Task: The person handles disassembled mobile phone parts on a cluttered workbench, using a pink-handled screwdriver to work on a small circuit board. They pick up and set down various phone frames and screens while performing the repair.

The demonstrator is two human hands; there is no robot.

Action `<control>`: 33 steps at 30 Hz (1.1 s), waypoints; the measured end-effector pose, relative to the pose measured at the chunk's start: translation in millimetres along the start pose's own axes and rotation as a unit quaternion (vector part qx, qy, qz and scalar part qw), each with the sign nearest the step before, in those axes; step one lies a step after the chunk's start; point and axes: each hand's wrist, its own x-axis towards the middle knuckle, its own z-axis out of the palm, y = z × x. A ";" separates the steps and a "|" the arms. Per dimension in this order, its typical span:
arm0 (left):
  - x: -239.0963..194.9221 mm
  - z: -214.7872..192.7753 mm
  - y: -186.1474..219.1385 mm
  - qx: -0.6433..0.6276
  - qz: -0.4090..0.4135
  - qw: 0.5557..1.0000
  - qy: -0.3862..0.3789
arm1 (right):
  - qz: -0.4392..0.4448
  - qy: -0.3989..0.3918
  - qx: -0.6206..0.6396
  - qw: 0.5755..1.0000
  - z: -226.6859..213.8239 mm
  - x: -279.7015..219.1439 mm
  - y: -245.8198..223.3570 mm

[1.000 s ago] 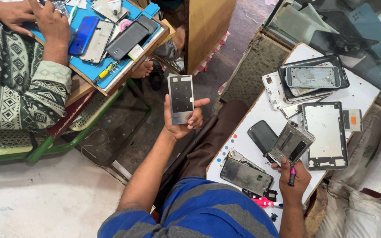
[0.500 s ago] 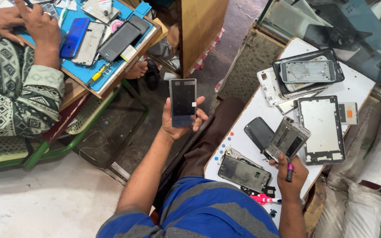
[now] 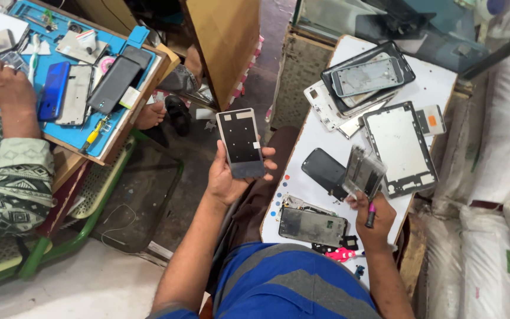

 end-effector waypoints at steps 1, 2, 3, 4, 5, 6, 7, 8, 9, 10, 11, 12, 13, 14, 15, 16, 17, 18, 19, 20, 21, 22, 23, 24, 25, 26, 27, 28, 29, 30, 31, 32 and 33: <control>0.2 -1.8 -4.1 -0.021 0.001 1.000 0.003 | -0.039 0.003 -0.017 0.999 0.8 1.3 -4.3; 1.3 -4.2 -9.2 -0.072 -0.010 0.997 0.006 | -0.079 0.006 -0.035 0.996 0.2 5.1 -9.2; 1.4 -7.1 -14.3 -0.122 -0.020 0.992 0.010 | -0.127 -0.004 -0.065 0.990 -0.5 7.7 -15.7; 2.0 -10.2 -19.3 -0.173 -0.028 0.984 0.015 | -0.175 -0.018 -0.096 0.980 -1.5 10.7 -22.7; 3.1 -13.2 -24.0 -0.196 -0.033 0.980 -0.004 | -0.223 -0.032 -0.126 0.966 -1.4 12.6 -30.2; 3.5 -15.6 -28.4 -0.218 -0.035 0.975 -0.022 | -0.214 -0.039 -0.130 0.967 -0.2 15.4 -37.1; 4.5 -17.3 -32.2 -0.239 -0.036 0.969 -0.040 | -0.204 -0.046 -0.135 0.968 0.9 18.4 -43.1; 5.2 -17.9 -36.1 -0.244 -0.039 0.966 -0.076 | -0.194 -0.054 -0.139 0.970 1.7 19.9 -48.1; 7.3 -17.3 -40.1 -0.249 -0.040 0.961 -0.112 | -0.182 -0.056 -0.132 0.973 2.0 21.5 -51.7; 9.2 -15.7 -43.5 -0.253 -0.044 0.955 -0.147 | -0.169 -0.057 -0.125 0.976 2.5 22.1 -54.1; 10.7 -12.5 -47.3 -0.264 -0.037 0.948 -0.172 | -0.155 -0.057 -0.118 0.979 2.8 22.8 -55.2; 12.9 -8.4 -51.0 -0.275 -0.031 0.940 -0.198 | -0.152 -0.058 -0.113 0.980 2.6 23.3 -55.4; 14.3 -4.2 -53.0 -0.286 -0.024 0.932 -0.223 | -0.148 -0.058 -0.107 0.981 2.2 23.9 -54.8; 15.0 -0.5 -53.7 -0.288 -0.030 0.929 -0.229 | -0.145 -0.059 -0.102 0.982 2.0 23.6 -53.8; 15.6 3.0 -53.9 -0.290 -0.035 0.927 -0.235 | -0.141 -0.059 -0.101 0.983 2.5 23.3 -52.4; 15.0 6.5 -54.0 -0.292 -0.040 0.925 -0.240 | -0.137 -0.062 -0.099 0.984 2.5 23.1 -50.7; 13.2 10.2 -54.9 -0.285 -0.041 0.929 -0.231 | -0.134 -0.064 -0.098 0.984 1.5 21.1 -49.5; 13.7 12.9 -54.4 -0.275 -0.041 0.934 -0.225 | -0.140 -0.062 -0.099 0.983 1.4 21.1 -47.6; 14.3 14.4 -53.8 -0.266 -0.042 0.938 -0.219 | -0.147 -0.059 -0.100 0.982 0.8 20.6 -45.2; 14.5 14.4 -54.5 -0.264 -0.048 0.939 -0.214 | -0.153 -0.057 -0.102 0.981 -0.2 18.8 -41.7; 14.5 12.8 -55.9 -0.263 -0.054 0.940 -0.210 | -0.147 -0.053 -0.097 0.983 -1.0 17.0 -36.8; 14.3 10.1 -57.9 -0.261 -0.060 0.942 -0.205 | -0.141 -0.048 -0.091 0.985 -1.4 15.0 -30.9; 14.6 6.4 -60.3 -0.257 -0.070 0.946 -0.185 | -0.135 -0.043 -0.085 0.986 -1.6 13.3 -24.2; 14.4 2.2 -63.6 -0.255 -0.081 0.949 -0.165 | -0.114 -0.032 -0.076 0.990 -2.9 10.2 -18.0; 13.2 -1.9 -66.7 -0.252 -0.092 0.952 -0.144 | -0.093 -0.021 -0.067 0.993 -3.2 7.4 -11.9; 13.4 -5.5 -68.8 -0.239 -0.088 0.955 -0.153 | -0.073 -0.008 -0.059 0.996 -2.9 5.3 -6.7; 13.8 -8.6 -69.5 -0.225 -0.085 0.957 -0.161 | -0.043 0.021 -0.031 0.998 -1.0 3.2 -2.3; 14.8 -9.4 -73.5 -0.217 -0.087 0.957 -0.172 | -0.010 0.055 -0.009 0.998 -1.8 0.6 1.3; 13.5 -10.9 -72.7 -0.192 -0.094 0.967 -0.142 | 0.022 0.089 0.013 0.996 -3.0 -0.9 4.7; 11.7 -11.4 -72.2 -0.171 -0.107 0.973 -0.114 | 0.051 0.101 0.030 0.993 -8.5 -5.9 6.4; 11.3 -9.3 -73.5 -0.149 -0.120 0.978 -0.088 | 0.080 0.115 0.048 0.989 -11.1 -8.7 8.4; 11.5 -5.4 -73.0 -0.112 -0.100 0.984 -0.093 | 0.106 0.130 0.068 0.983 -12.0 -10.1 9.4; 11.0 0.0 -71.4 -0.075 -0.080 0.989 -0.099 | 0.102 0.138 0.086 0.981 -13.7 -10.8 9.4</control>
